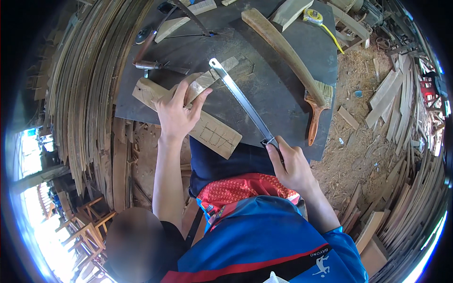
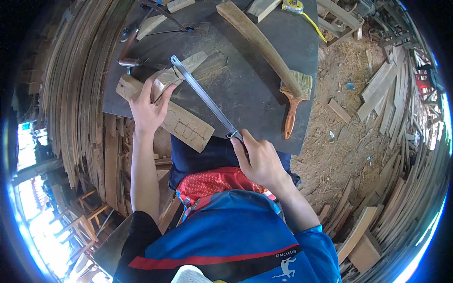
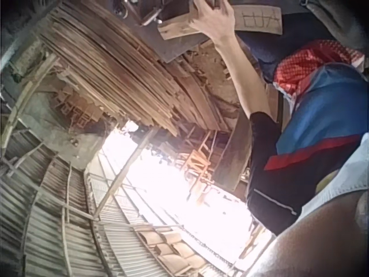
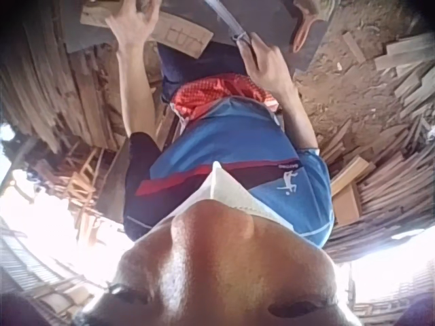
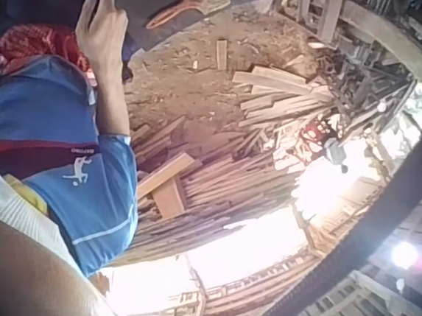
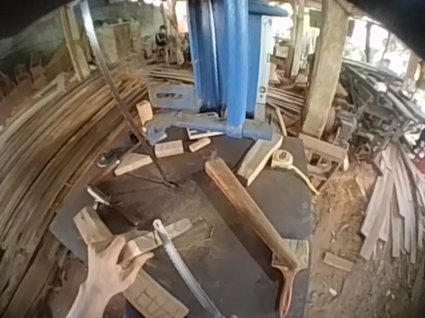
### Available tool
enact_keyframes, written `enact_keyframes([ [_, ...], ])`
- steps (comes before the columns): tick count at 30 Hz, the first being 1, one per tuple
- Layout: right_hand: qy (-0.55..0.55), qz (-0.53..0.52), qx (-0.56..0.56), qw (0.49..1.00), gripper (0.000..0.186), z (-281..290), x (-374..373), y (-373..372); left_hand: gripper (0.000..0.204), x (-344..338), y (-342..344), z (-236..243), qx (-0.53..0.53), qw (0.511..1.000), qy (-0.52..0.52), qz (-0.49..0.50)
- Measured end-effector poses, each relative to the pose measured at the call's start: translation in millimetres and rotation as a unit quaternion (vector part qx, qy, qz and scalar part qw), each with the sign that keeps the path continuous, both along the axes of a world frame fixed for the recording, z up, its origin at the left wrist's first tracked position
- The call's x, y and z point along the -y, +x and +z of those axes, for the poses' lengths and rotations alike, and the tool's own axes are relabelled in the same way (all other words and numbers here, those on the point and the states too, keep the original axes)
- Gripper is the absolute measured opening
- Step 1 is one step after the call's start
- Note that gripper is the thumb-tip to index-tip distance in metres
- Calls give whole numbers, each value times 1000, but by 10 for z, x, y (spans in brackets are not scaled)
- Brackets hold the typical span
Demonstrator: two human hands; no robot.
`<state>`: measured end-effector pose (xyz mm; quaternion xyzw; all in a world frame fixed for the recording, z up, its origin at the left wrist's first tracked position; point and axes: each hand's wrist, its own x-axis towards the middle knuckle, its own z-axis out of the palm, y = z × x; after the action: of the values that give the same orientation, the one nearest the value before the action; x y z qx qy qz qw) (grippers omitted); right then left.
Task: The person uses a hand file to smooth and shape a small rectangular block of wood on a workbench. They repeatedly rub the file along the edges and surfaces of the wood, adjusting the block's orientation to work on different sides.
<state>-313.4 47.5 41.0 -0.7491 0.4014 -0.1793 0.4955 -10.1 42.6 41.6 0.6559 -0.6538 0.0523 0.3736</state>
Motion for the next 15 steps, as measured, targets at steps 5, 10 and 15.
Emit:
enact_keyframes([
  [5,-4,-15,-4,1000,23,6,-9,38,33,48,45,-47,1,999,36,14],
  [10,12,-22,-1,1000,23,13,35,52,36,219,71,-23,-21,999,43,9],
  [15,18,-47,0,999,24,-54,83,73,37,331,107,89,-85,988,126,17],
])
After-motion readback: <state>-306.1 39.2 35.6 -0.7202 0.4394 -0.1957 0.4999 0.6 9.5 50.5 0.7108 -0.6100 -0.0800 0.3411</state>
